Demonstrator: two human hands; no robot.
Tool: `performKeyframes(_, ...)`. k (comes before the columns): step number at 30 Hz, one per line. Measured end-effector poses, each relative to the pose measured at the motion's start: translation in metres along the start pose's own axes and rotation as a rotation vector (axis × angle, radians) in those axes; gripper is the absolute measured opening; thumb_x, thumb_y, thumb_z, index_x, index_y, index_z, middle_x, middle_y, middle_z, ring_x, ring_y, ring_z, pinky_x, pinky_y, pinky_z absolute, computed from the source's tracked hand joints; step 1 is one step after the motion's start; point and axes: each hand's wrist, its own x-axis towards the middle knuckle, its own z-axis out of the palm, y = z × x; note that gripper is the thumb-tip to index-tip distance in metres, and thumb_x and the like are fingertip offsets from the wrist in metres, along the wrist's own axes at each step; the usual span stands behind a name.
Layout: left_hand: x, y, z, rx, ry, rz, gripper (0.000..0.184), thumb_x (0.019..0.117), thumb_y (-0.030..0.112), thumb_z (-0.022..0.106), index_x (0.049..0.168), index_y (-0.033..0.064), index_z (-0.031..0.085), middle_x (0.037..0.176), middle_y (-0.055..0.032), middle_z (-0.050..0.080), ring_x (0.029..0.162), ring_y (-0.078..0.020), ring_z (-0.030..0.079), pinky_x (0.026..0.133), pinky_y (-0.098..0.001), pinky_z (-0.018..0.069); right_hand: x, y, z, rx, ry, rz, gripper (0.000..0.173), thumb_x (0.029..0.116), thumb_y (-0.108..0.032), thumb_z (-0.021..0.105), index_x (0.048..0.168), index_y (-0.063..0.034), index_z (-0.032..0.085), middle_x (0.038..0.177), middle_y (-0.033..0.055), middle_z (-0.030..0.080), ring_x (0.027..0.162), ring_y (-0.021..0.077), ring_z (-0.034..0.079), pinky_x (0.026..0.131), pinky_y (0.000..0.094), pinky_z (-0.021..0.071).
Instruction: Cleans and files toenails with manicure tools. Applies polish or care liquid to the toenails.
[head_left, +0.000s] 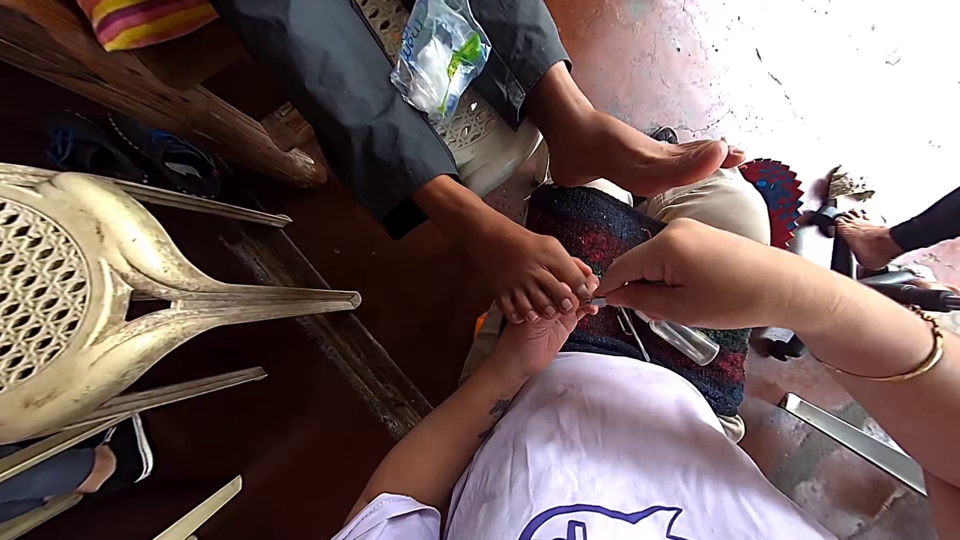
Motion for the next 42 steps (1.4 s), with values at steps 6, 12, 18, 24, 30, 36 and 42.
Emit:
performKeyframes(6, 0.001, 0.000, -0.001, 0.008, -0.026, -0.009, 0.019, 0.0949, 0.011, 0.068, 0.113, 0.0085, 0.070, 0.102, -0.0051, 0.071, 0.095, -0.0151, 0.068, 0.094, -0.0336, 0.0542, -0.020, 0.010, 0.011, 0.634, 0.353, -0.001, 0.017, 0.1031, -0.011, 0.057, 0.102, -0.0028, 0.072, 0.062, -0.0018, 0.060, 0.046, 0.0033, 0.054, 0.040, 0.0174, 0.0485)
performKeyframes(12, 0.000, 0.001, 0.002, 0.039, 0.002, 0.014, 0.011, 0.0937, 0.012, 0.069, 0.104, 0.0121, 0.074, 0.101, -0.0033, 0.074, 0.098, -0.0129, 0.070, 0.097, -0.0321, 0.0545, 0.034, -0.006, 0.070, 0.834, 0.744, -0.273, 0.009, 0.1032, -0.008, 0.058, 0.105, -0.0008, 0.064, 0.070, 0.0006, 0.064, 0.052, 0.0030, 0.058, 0.047, 0.0189, 0.0519)
performKeyframes(18, -0.001, 0.000, -0.002, -0.006, -0.041, 0.005, 0.009, 0.0935, 0.015, 0.070, 0.100, 0.0110, 0.074, 0.099, -0.0051, 0.073, 0.096, -0.0166, 0.069, 0.095, -0.0352, 0.0541, 0.071, -0.017, 0.044, 0.928, 0.721, -0.280, 0.011, 0.1051, -0.005, 0.054, 0.107, 0.0045, 0.060, 0.064, 0.0037, 0.058, 0.046, 0.0071, 0.053, 0.040, 0.0211, 0.0470)
performKeyframes(24, -0.001, 0.002, -0.005, -0.001, -0.069, -0.013, 0.020, 0.0950, 0.018, 0.069, 0.112, 0.0086, 0.072, 0.106, -0.0087, 0.073, 0.101, -0.0194, 0.070, 0.097, -0.0363, 0.0534, 0.011, 0.031, 0.015, 0.798, -0.022, -0.074, 0.010, 0.0978, -0.006, 0.066, 0.100, -0.0006, 0.074, 0.072, -0.0006, 0.072, 0.051, -0.0001, 0.060, 0.044, 0.0145, 0.0492)
performKeyframes(30, -0.001, 0.002, -0.003, 0.014, -0.034, -0.022, 0.018, 0.0947, 0.015, 0.068, 0.111, 0.0096, 0.073, 0.099, -0.0039, 0.072, 0.094, -0.0153, 0.069, 0.094, -0.0358, 0.0544, -0.004, 0.042, 0.007, 0.663, -0.030, 0.080, 0.013, 0.0986, -0.008, 0.066, 0.104, -0.0023, 0.077, 0.070, -0.0021, 0.070, 0.052, 0.0002, 0.059, 0.044, 0.0138, 0.0476)
performKeyframes(36, -0.001, 0.002, -0.003, 0.005, -0.049, -0.014, 0.020, 0.0955, 0.014, 0.067, 0.115, 0.0099, 0.071, 0.096, -0.0032, 0.072, 0.092, -0.0146, 0.069, 0.094, -0.0358, 0.0541, 0.003, 0.042, 0.005, 0.695, -0.083, 0.095, 0.015, 0.1012, -0.008, 0.063, 0.102, -0.0010, 0.076, 0.067, -0.0008, 0.068, 0.047, 0.0010, 0.056, 0.040, 0.0143, 0.0447)
performKeyframes(42, -0.002, 0.002, -0.003, 0.007, -0.044, -0.020, 0.018, 0.0951, 0.014, 0.068, 0.111, 0.0095, 0.072, 0.095, -0.0031, 0.072, 0.093, -0.0148, 0.069, 0.095, -0.0362, 0.0534, 0.004, 0.049, 0.006, 0.754, -0.084, 0.064, 0.015, 0.1011, -0.008, 0.062, 0.102, -0.0016, 0.076, 0.064, -0.0026, 0.065, 0.046, 0.0000, 0.054, 0.040, 0.0144, 0.0441)
